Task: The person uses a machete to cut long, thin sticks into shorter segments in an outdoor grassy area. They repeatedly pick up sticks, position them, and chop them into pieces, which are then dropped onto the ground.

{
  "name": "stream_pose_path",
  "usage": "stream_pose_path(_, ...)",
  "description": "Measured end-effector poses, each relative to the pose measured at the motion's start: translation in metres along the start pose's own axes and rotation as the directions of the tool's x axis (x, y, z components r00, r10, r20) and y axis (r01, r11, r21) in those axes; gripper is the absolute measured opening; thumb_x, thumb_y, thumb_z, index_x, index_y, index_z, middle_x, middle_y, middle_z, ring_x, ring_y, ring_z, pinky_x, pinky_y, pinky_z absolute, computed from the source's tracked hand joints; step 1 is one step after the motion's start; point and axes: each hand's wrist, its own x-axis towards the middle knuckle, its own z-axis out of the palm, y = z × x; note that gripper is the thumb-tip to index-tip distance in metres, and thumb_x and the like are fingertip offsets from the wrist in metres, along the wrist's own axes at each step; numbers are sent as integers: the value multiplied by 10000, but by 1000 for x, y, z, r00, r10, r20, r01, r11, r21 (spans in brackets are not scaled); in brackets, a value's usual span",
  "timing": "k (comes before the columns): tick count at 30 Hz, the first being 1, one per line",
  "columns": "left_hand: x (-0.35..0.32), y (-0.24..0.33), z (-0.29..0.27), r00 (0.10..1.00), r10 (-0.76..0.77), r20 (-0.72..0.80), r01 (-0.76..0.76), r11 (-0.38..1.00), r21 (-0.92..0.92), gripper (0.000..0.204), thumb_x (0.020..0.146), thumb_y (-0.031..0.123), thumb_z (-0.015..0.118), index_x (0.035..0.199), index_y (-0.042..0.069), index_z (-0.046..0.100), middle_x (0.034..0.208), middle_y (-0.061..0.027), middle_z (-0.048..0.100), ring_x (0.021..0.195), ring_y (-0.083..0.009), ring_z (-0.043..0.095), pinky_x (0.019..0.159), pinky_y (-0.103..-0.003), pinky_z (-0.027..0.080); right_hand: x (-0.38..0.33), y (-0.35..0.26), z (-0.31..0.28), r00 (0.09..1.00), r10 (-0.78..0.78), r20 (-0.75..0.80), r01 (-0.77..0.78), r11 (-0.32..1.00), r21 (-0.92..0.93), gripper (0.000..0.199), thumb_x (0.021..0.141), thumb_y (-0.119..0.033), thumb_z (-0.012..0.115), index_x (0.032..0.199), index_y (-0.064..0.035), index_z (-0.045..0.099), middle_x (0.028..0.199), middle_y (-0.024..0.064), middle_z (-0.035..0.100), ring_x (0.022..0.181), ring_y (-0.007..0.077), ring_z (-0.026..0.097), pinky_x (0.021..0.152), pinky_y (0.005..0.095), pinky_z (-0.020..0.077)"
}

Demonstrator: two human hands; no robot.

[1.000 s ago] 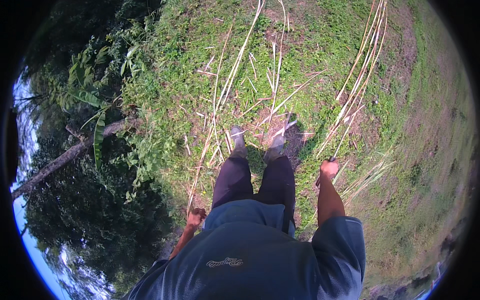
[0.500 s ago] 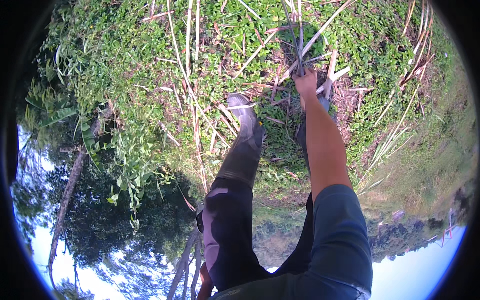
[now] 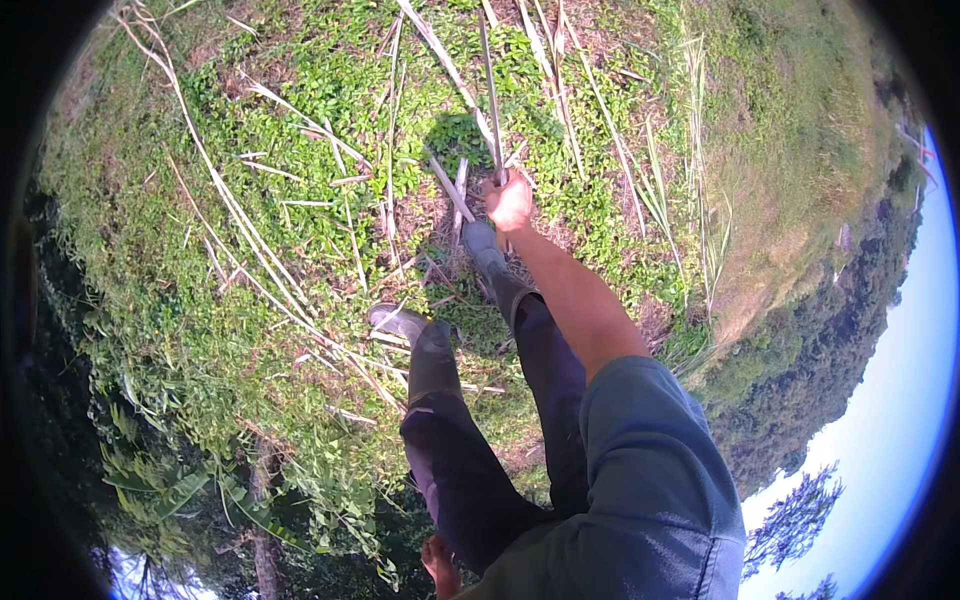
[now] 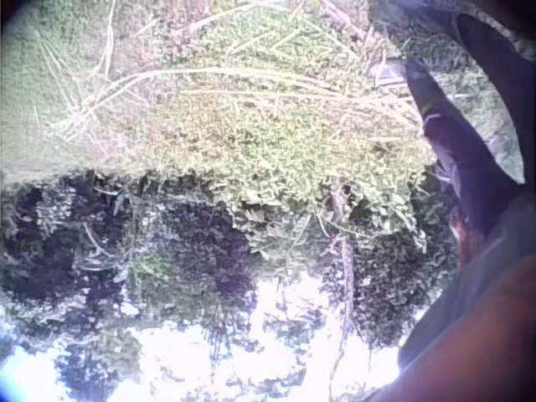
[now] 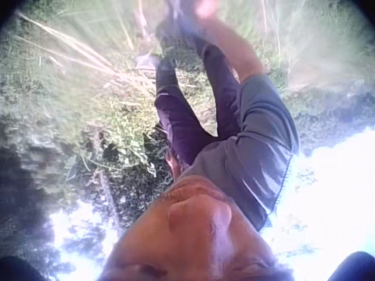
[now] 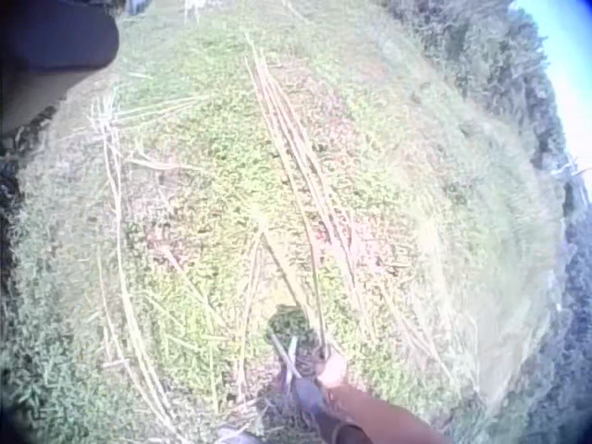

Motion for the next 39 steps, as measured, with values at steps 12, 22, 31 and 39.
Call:
stream_pose_path(12,-37,113,55,885,392,252,-433,891,135,303,944,326,514,943,30,580,842,-86,643,721,-166,602,644,-319,496,-91,98,-678,631,61,-774,-622,636,-457,360,784,-325,623,1011,-48,657,834,194,674,833,361,664,754,420,504)
stream_pose_path(22,106,170,84,860,438,263,-497,835,236,271,924,255,511,853,10,602,779,-54,614,756,-141,554,751,-305,453,-187,160,-741,487,643,-591,-865,449,-225,485,849,-313,549,1255,-53,490,1210,128,521,824,290,617,653,393,532)
stream_pose_path(31,402,235,145,976,211,60,-213,977,28,295,843,285,608,1014,45,625,775,-37,637,710,-160,586,642,-306,475,-166,53,-337,632,774,-44,-723,569,-391,384,864,-336,660,1019,-10,532,867,79,555,679,213,626,455,308,433)
stream_pose_path(39,668,153,159,810,571,135,-586,782,214,502,879,273,589,1333,121,442,1238,-165,563,1033,-259,568,832,-418,464,-157,-52,-181,807,581,-110,-511,592,-623,502,880,-334,635,1229,-4,493,1191,69,587,803,201,628,549,293,473)
